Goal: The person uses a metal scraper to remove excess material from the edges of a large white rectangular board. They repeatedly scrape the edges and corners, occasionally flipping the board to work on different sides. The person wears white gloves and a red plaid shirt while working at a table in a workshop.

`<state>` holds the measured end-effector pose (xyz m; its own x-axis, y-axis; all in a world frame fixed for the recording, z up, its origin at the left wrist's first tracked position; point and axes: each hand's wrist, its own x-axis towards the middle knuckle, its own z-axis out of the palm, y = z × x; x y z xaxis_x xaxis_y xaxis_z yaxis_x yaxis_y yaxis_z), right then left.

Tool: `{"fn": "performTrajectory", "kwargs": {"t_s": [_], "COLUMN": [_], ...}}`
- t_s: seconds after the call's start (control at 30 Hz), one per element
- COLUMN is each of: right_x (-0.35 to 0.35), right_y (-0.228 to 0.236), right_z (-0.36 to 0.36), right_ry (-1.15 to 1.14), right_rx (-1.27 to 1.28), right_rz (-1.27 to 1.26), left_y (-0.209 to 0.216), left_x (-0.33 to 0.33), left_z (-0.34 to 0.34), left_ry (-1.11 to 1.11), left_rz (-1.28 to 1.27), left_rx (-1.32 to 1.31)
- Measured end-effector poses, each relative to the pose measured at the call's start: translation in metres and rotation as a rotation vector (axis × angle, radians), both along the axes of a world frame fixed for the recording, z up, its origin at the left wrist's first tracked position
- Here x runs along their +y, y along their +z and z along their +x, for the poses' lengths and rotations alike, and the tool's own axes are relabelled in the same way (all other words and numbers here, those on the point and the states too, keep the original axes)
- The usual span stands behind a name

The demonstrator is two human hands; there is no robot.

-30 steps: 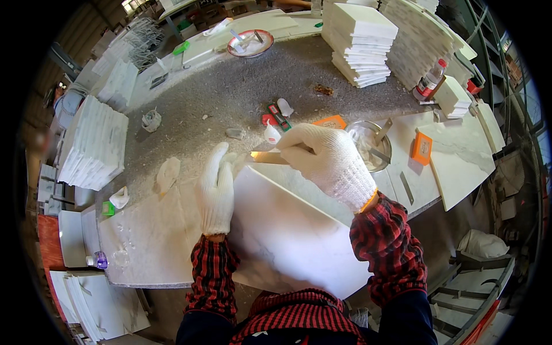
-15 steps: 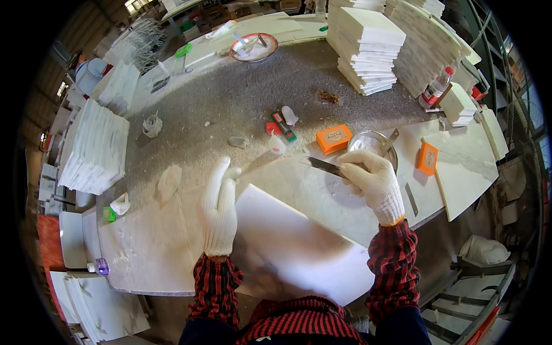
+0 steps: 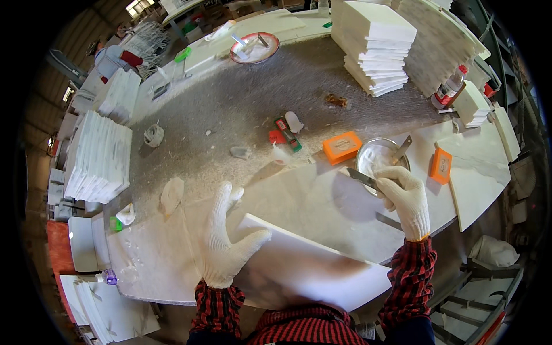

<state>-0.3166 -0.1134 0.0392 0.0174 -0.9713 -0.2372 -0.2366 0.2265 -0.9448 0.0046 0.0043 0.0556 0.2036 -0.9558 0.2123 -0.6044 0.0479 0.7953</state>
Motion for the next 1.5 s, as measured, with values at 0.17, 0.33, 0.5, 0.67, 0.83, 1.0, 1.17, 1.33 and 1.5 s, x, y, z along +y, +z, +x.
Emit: {"fn": "performTrajectory", "kwargs": {"t_s": [0.17,0.33,0.5,0.67,0.83,1.0,1.17,1.33,1.5], "right_x": [-0.008,-0.010,-0.007,-0.003,0.006,0.004,-0.002,0.000,0.010], "right_y": [-0.004,-0.009,-0.014,-0.029,-0.040,-0.065,-0.065,-0.069,-0.062], "right_z": [0.006,0.000,-0.014,-0.031,-0.035,-0.034,-0.031,-0.039,-0.041], "right_ry": [0.019,-0.023,-0.070,-0.110,-0.130,-0.127,-0.058,-0.024,0.022], "right_rx": [-0.029,-0.033,-0.018,0.045,0.055,0.291,0.540,0.636,0.735], "right_rz": [-0.011,-0.011,-0.021,0.015,0.026,-0.158,-0.302,-0.353,-0.419], "left_y": [0.002,-0.008,-0.014,-0.014,-0.009,-0.004,-0.011,-0.026,-0.023], "left_x": [0.002,0.011,0.009,0.009,0.006,-0.001,-0.003,-0.010,-0.013], "left_z": [-0.004,-0.002,-0.002,-0.004,-0.007,-0.009,-0.001,0.004,0.000], "left_ry": [0.077,0.291,0.290,0.292,0.280,0.295,0.256,0.246,0.287], "left_rz": [-0.020,-0.245,-0.335,-0.313,-0.286,-0.218,-0.257,-0.325,-0.275], "left_rx": [0.009,0.248,0.185,0.214,0.248,0.270,0.200,0.148,0.040]}}
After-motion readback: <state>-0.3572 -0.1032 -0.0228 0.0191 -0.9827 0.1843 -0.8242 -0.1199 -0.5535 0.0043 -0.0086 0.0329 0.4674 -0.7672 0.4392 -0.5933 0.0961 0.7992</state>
